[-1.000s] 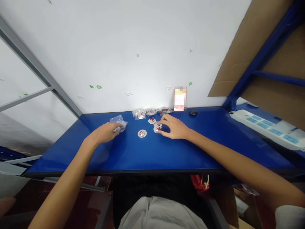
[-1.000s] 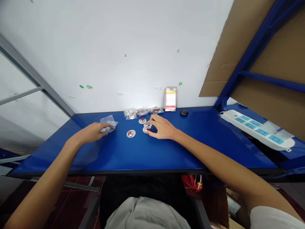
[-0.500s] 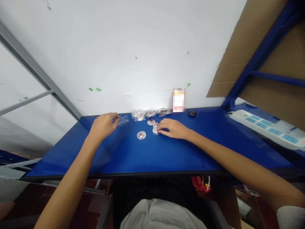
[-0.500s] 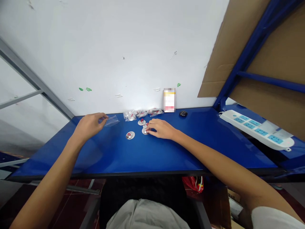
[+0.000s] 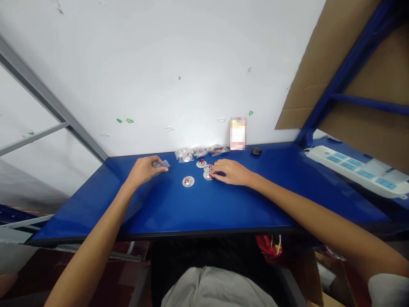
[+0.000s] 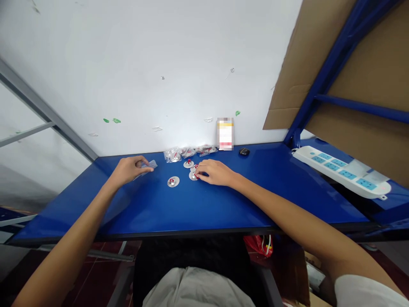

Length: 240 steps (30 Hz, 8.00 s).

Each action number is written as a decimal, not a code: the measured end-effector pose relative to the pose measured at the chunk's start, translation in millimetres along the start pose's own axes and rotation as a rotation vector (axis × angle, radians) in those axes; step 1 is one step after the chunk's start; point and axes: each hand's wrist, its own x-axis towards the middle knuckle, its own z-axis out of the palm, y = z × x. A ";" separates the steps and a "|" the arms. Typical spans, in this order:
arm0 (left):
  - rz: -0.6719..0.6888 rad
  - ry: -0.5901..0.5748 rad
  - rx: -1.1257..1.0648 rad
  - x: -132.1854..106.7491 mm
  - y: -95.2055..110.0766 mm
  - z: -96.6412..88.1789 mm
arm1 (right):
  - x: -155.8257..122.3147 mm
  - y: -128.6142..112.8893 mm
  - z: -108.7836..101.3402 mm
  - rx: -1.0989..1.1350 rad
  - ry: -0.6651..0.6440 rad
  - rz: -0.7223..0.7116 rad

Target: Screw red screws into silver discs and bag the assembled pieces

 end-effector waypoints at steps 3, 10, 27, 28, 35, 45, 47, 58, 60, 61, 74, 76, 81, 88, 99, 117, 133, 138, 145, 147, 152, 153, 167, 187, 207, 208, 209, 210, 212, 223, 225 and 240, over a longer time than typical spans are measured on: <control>-0.047 0.083 -0.025 6.6 -4.8 2.9 | -0.3 1.1 -0.4 0.009 -0.003 -0.004; -0.129 0.246 -0.093 0.6 -9.8 -22.7 | 0.5 1.9 -0.7 0.009 -0.007 0.000; 0.146 0.110 -1.042 26.5 162.8 72.8 | 6.0 -30.0 -16.8 0.193 0.359 0.160; 0.157 0.137 -1.032 25.0 164.6 78.3 | 5.8 -30.2 -15.4 0.186 0.333 0.173; 0.166 0.186 -1.074 15.1 158.7 86.8 | 5.7 -30.4 -1.4 0.085 0.211 0.279; 0.237 -0.054 -1.025 13.0 145.1 73.2 | 5.7 -22.8 -9.5 -0.009 0.210 0.258; 0.206 -0.089 -1.003 14.4 141.9 72.5 | 4.7 -18.5 -9.6 -0.010 0.209 0.253; 0.173 -0.082 -1.080 14.0 144.6 78.0 | 2.8 -15.7 -10.6 0.021 0.224 0.257; 0.178 -0.047 -1.094 13.5 144.5 76.4 | 2.4 -14.8 -11.4 0.015 0.224 0.259; 0.187 -0.033 -1.120 13.6 143.9 75.5 | 2.2 -14.2 -11.8 0.014 0.222 0.261; 0.311 -0.125 -1.257 18.0 134.4 69.9 | 0.9 -13.6 -16.3 0.087 0.152 0.311; 0.348 -0.170 -1.231 19.1 133.1 69.6 | 1.3 -14.1 -17.3 0.116 0.129 0.312; 0.424 -0.192 -1.065 22.5 126.8 67.0 | 1.6 -11.9 -17.8 0.175 0.103 0.323; 0.562 -0.158 -0.800 14.5 132.7 66.2 | 1.0 -7.6 -20.2 0.222 0.080 0.338; 0.641 -0.017 -0.680 5.8 144.1 74.7 | 2.6 -14.9 -15.7 0.333 0.156 0.250; 0.760 -0.205 -0.607 3.1 142.7 69.6 | 1.3 -18.8 -18.1 0.304 0.043 0.269; 0.625 -0.064 -0.761 18.9 126.5 53.7 | -2.6 14.9 -16.4 0.250 0.151 0.266; 0.634 -0.120 -0.463 20.7 121.4 61.2 | -4.2 21.8 -13.1 0.293 0.150 0.271; 0.738 -0.144 -0.221 19.3 121.2 83.2 | -3.1 16.1 -8.9 0.308 0.152 0.276; 0.742 -0.140 -0.202 20.3 120.8 86.0 | -2.8 16.0 -8.1 0.288 0.150 0.279; 0.754 -0.125 -0.232 20.4 121.8 80.7 | -3.1 15.6 -7.3 0.256 0.140 0.284; 0.739 -0.119 -0.259 20.0 122.4 78.8 | -3.1 15.3 -7.4 0.253 0.139 0.279; 0.256 -0.167 -1.094 26.3 126.8 72.6 | -2.5 9.7 -11.5 0.232 0.148 0.296; 0.001 -0.160 -1.276 -2.0 160.9 69.2 | 2.3 -15.4 -5.5 0.220 0.183 0.274; 0.488 0.224 -0.653 -11.7 155.9 44.1 | 12.0 -13.0 3.8 1.355 0.345 0.468; 0.475 0.240 -0.649 -9.5 153.8 45.6 | 12.4 -14.0 2.0 1.424 0.348 0.478; 0.469 0.235 -0.624 -6.4 151.0 47.0 | 12.5 -14.6 0.3 1.467 0.352 0.484; 0.474 0.210 -0.574 -2.7 147.3 48.1 | 12.4 -14.6 -1.1 1.492 0.358 0.487; 0.517 0.114 -0.416 6.1 137.8 49.1 | 11.7 -13.0 -2.1 1.512 0.361 0.498; 0.624 -0.039 -0.119 31.0 104.0 76.0 | 6.6 -4.0 0.6 1.716 0.134 0.617; 0.626 -0.004 -0.090 33.2 104.7 87.2 | 6.8 -5.5 1.3 1.735 0.141 0.622; 0.496 0.027 -0.098 53.5 93.9 107.1 | 9.0 -15.3 12.1 1.656 0.058 0.491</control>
